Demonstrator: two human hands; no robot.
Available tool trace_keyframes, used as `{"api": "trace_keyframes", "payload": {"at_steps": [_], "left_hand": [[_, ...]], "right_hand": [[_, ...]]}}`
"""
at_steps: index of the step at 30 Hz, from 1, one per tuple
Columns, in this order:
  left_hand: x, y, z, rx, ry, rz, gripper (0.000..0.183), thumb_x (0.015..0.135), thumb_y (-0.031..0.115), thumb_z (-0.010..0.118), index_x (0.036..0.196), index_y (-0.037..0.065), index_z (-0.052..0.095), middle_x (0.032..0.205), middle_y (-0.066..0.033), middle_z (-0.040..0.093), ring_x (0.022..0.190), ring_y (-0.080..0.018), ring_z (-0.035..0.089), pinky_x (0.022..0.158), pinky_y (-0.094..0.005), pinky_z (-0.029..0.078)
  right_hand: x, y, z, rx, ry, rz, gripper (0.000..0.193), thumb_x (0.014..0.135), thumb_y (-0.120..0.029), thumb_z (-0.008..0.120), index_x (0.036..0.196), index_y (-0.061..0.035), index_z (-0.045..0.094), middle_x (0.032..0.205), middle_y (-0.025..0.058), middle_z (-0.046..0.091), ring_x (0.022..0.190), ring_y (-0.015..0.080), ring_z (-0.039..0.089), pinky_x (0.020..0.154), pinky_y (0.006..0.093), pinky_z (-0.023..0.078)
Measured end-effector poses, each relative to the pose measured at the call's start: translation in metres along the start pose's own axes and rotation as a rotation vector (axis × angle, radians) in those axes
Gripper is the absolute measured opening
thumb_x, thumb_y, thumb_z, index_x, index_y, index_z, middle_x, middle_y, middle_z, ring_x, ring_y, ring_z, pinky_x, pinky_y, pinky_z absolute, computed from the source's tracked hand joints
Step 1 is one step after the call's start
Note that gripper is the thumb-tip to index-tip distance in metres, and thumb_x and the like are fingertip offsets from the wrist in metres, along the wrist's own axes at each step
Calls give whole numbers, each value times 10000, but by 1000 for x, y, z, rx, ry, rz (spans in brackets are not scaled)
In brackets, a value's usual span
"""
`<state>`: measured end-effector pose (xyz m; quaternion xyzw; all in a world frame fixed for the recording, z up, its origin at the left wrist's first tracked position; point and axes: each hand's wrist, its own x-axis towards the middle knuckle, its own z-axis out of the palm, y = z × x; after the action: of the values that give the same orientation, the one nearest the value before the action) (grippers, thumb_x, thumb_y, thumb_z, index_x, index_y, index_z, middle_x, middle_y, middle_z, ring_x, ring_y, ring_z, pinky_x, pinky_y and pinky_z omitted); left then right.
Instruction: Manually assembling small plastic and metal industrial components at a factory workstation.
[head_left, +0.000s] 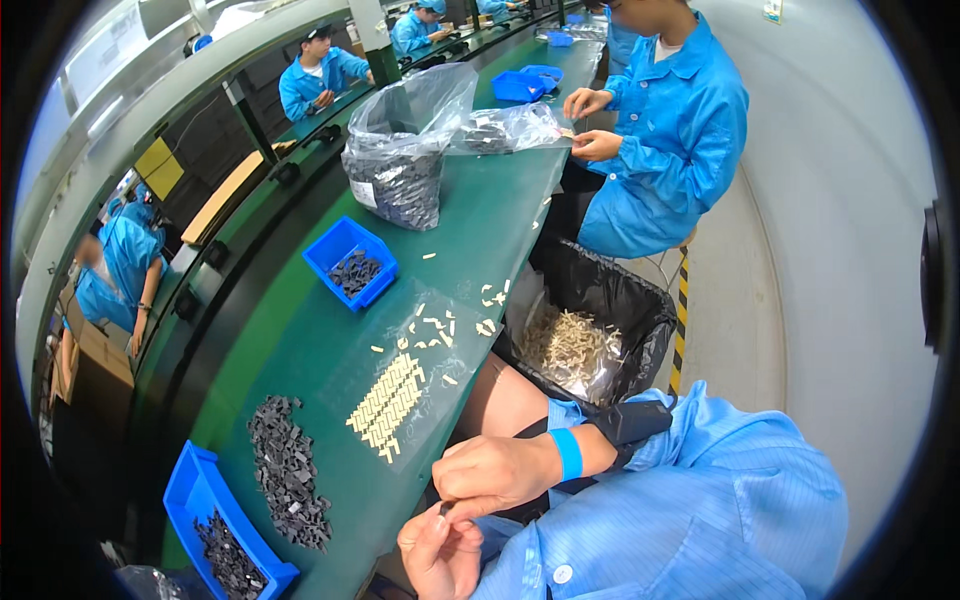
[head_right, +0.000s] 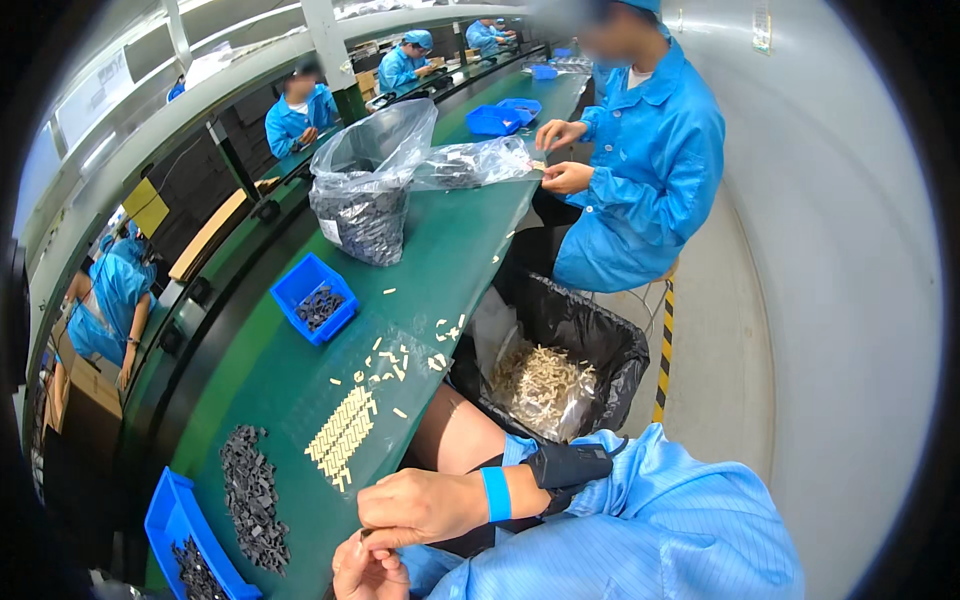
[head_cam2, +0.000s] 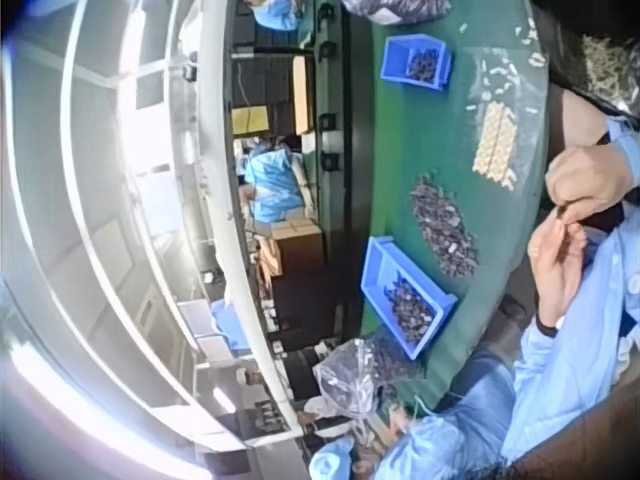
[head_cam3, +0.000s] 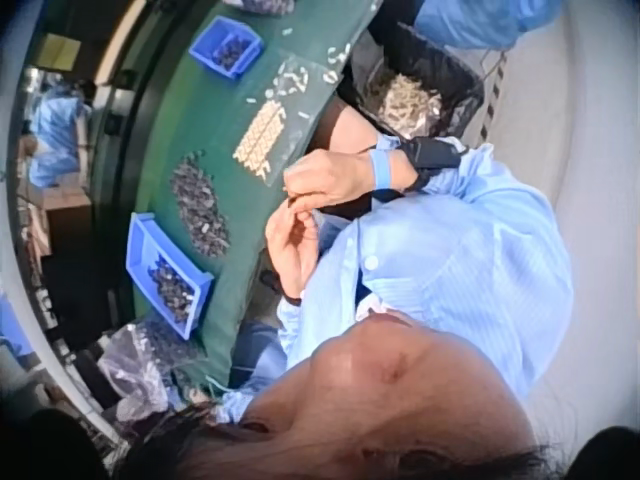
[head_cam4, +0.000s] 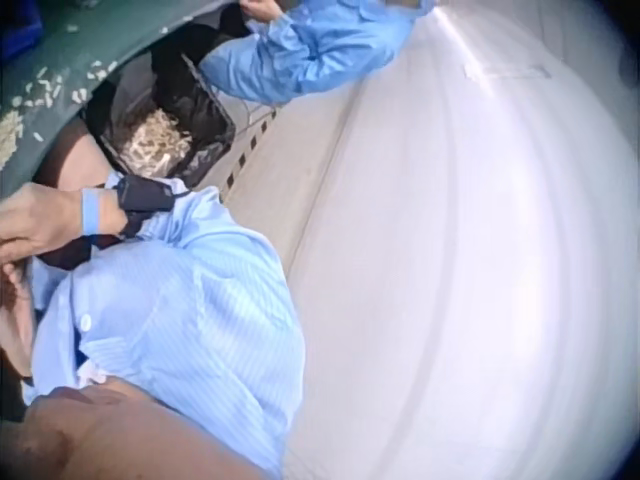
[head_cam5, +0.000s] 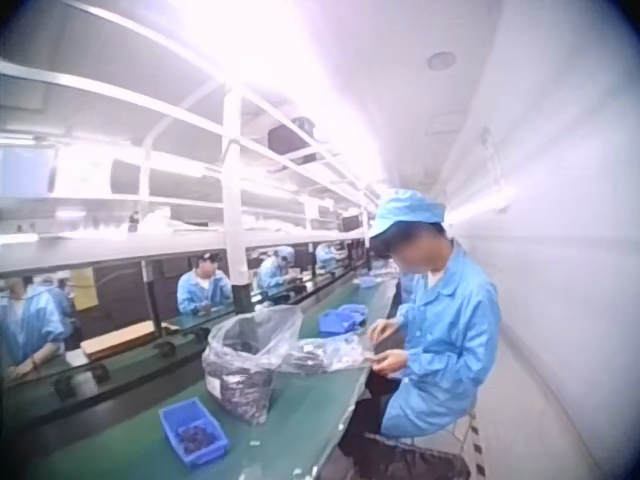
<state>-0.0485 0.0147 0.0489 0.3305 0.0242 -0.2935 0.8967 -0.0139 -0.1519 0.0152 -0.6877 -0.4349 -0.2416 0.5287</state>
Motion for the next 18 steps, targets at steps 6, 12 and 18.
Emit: {"api": "trace_keyframes", "payload": {"at_steps": [6, 12, 18], "left_hand": [[-9, 36, -38, 460, 230, 655, 230, 790, 31, 633, 994, -57, 572, 894, -180, 600, 695, -182, 588, 609, -242, 498], [-60, 152, -103, 918, 1026, 1389, 236, 887, 4, 510, 1101, -94, 527, 1086, -162, 579, 936, -195, 590, 811, -245, 492], [-68, 199, -137, 2305, 1538, 1025, 339, 865, 115, 536, 1179, -14, 538, 1220, -199, 520, 1148, -358, 469, 976, -432, 342]], "right_hand": [[-8, 8, -40, -176, -66, 78, 239, 806, -199, 640, 686, -59, 488, 670, 80, 456, 579, 257, 481, 524, 348, 404], [2, 37, -72, -215, -9, 327, 134, 771, -92, 649, 737, -19, 542, 663, 89, 500, 561, 247, 520, 503, 335, 424], [0, 66, -53, -202, -68, 307, 109, 787, -100, 633, 793, -28, 552, 702, 97, 524, 633, 271, 551, 556, 347, 448]]}}
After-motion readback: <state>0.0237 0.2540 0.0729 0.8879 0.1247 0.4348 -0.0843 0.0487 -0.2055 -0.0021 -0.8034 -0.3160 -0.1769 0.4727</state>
